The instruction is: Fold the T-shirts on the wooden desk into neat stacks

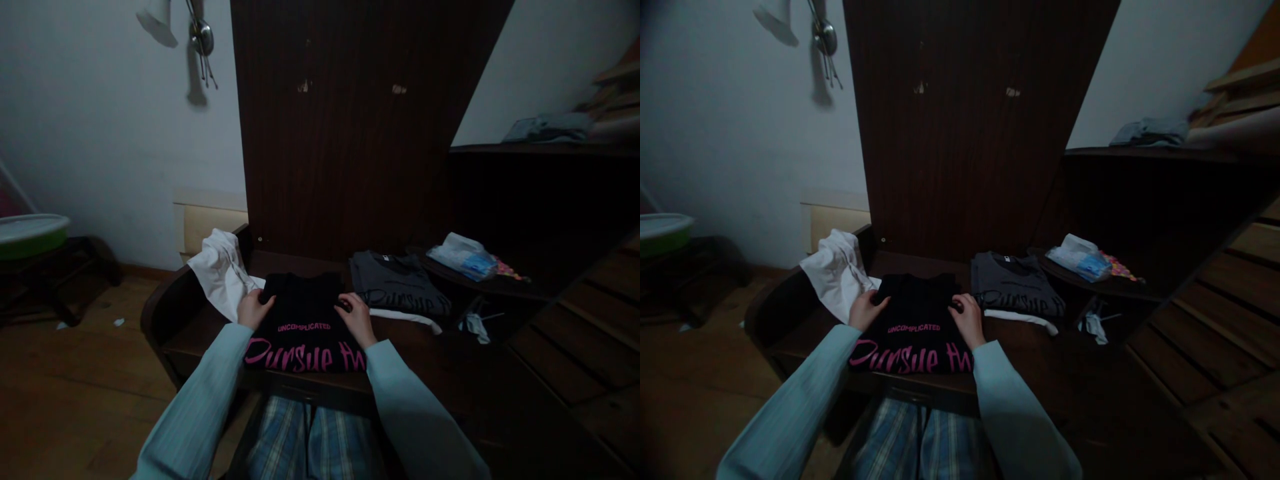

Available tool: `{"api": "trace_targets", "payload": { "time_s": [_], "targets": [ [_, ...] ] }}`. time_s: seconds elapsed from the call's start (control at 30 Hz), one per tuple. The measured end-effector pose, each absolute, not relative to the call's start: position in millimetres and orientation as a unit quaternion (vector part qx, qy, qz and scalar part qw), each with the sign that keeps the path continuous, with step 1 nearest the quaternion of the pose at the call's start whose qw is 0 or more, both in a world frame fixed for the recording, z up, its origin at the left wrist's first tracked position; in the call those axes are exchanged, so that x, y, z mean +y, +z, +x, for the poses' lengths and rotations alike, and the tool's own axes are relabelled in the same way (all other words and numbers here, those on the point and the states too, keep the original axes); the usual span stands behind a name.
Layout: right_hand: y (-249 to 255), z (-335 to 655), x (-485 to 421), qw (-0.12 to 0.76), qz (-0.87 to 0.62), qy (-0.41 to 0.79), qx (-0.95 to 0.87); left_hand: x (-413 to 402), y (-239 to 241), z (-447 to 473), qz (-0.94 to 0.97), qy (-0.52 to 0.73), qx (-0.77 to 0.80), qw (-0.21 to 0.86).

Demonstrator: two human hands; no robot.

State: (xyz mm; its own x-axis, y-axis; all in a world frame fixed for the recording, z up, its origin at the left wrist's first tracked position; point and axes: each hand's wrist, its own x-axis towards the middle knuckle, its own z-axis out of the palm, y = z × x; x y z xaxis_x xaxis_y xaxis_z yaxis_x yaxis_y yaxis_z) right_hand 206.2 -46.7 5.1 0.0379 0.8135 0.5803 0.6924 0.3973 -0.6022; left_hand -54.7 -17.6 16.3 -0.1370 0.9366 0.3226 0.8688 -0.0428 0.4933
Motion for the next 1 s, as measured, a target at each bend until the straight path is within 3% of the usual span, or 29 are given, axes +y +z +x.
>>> {"api": "trace_targets", "payload": {
  "time_s": [0.13, 0.37, 0.53, 0.67, 0.73, 0.83, 1.0],
  "targets": [
    [6, 198, -49, 0.470, -0.430, 0.147, -0.756, -15, 13, -53, 0.644, 0.364, 0.667, 0.091],
    [9, 195, -49, 0.435, -0.372, 0.293, -0.766, -12, 13, -53, 0.625, 0.464, 0.587, 0.221],
    [7, 194, -48, 0.479, -0.389, 0.349, -0.706, -14, 15, -57, 0.564, 0.525, 0.514, 0.377],
    [1, 197, -44, 0.573, -0.446, 0.412, -0.550, -16, 20, -62, 0.469, 0.574, 0.452, 0.496],
    [0, 200, -43, 0.579, -0.467, 0.464, -0.481, -15, 21, -64, 0.427, 0.579, 0.436, 0.540],
    [-2, 204, -43, 0.537, -0.496, 0.506, -0.458, -12, 17, -64, 0.392, 0.571, 0.445, 0.569],
    [-10, 214, -49, 0.496, -0.578, 0.422, -0.492, -9, 9, -67, 0.425, 0.551, 0.495, 0.520]
  ]
}}
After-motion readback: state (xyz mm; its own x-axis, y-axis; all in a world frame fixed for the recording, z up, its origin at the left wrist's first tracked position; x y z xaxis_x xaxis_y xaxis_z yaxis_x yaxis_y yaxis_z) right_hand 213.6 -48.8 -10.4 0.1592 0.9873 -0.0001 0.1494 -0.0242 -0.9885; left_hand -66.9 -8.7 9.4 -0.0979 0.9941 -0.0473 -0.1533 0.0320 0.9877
